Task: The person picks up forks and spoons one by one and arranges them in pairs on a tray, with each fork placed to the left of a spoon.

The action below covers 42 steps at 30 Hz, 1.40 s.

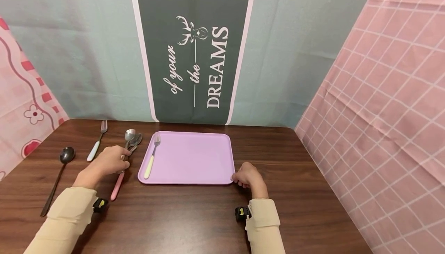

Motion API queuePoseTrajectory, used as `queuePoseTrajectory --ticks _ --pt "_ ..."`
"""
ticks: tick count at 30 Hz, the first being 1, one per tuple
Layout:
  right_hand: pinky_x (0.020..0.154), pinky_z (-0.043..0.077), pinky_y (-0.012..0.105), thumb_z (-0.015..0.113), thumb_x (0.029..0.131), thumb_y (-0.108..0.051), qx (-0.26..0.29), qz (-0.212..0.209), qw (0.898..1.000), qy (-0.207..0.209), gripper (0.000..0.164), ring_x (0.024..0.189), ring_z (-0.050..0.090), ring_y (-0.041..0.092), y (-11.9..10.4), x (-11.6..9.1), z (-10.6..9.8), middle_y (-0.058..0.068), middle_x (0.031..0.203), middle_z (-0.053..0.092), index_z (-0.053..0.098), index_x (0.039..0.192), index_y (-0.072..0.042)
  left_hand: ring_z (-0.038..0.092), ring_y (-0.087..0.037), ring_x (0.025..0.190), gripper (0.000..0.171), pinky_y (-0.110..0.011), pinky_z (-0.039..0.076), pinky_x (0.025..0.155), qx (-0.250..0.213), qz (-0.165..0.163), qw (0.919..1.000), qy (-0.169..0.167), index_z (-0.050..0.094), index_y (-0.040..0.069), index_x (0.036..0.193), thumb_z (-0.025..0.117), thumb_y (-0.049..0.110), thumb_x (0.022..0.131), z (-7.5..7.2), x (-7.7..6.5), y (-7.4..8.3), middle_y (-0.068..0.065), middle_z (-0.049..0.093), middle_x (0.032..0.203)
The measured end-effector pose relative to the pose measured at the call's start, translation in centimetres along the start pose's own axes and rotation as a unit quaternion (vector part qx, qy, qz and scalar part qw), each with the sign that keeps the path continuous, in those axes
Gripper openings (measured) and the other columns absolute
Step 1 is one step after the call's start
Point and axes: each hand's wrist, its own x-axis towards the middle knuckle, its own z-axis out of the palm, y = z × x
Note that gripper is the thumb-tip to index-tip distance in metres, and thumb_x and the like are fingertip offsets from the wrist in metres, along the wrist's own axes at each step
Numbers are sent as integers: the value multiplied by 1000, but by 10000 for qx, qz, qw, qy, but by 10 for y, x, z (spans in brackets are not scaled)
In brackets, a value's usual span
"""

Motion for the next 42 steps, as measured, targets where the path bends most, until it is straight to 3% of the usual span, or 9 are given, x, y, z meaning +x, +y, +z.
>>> queuePoseTrajectory --ticks 6,14,19,22,29,32,36,38,42 --pt "37 31 20 67 76 -11 28 6 10000 -2 21 38 38 11 0 -1 0 1 45 46 61 58 -2 55 -17 56 38 -33 44 52 -252 -24 9997 24 64 -12 102 58 2 67 7 2 12 -3 58 64" --pt "36 30 20 67 76 -12 12 -24 10000 31 22 38 38 11 2 -1 2 0 45 46 61 58 -2 52 -21 62 34 -37 45 57 -83 217 9996 163 67 -8 98 59 2 66 13 6 20 -1 53 58" --pt "36 31 20 67 76 -11 73 -18 10000 62 22 38 38 11 2 -3 4 0 45 46 60 57 -2 45 -20 59 19 -34 41 54 53 647 9974 299 69 2 81 60 1 64 17 7 22 3 41 52" --pt "36 31 20 67 76 -11 80 0 9999 61 23 38 38 11 2 -4 5 0 45 46 60 57 -1 40 -18 55 9 -33 37 51 141 937 9947 389 63 7 68 59 -1 64 19 8 25 4 34 50" --pt "37 31 19 67 76 -10 165 -22 9998 60 22 38 38 11 1 -5 5 1 45 46 60 58 0 34 -14 51 18 -29 30 46 -107 1005 9943 339 49 9 57 57 -4 67 23 10 34 6 28 51" --pt "37 31 19 67 76 -10 152 -19 9999 56 23 38 38 11 1 -5 4 0 44 45 60 57 0 39 -15 55 11 -30 36 49 -172 939 9951 243 64 6 68 57 -3 67 26 13 39 2 41 54" --pt "37 31 20 67 76 -10 112 9 9999 84 24 39 38 11 1 -6 5 1 44 45 59 56 0 51 -21 66 25 -36 46 62 -185 878 9959 140 70 -5 95 62 3 73 30 17 43 -8 64 76" --pt "37 31 20 67 76 -10 131 13 9999 88 25 39 39 11 1 -6 5 1 44 45 58 55 0 54 -21 69 26 -38 48 66 -223 859 9960 118 69 -5 97 63 4 74 32 18 45 -10 66 82" --pt "37 31 20 66 75 -9 173 -2 9998 81 26 39 39 11 1 -6 5 1 44 45 56 52 -2 55 -18 65 26 -33 48 59 -461 765 9960 -20 68 -6 99 63 3 75 36 19 49 -7 64 75"
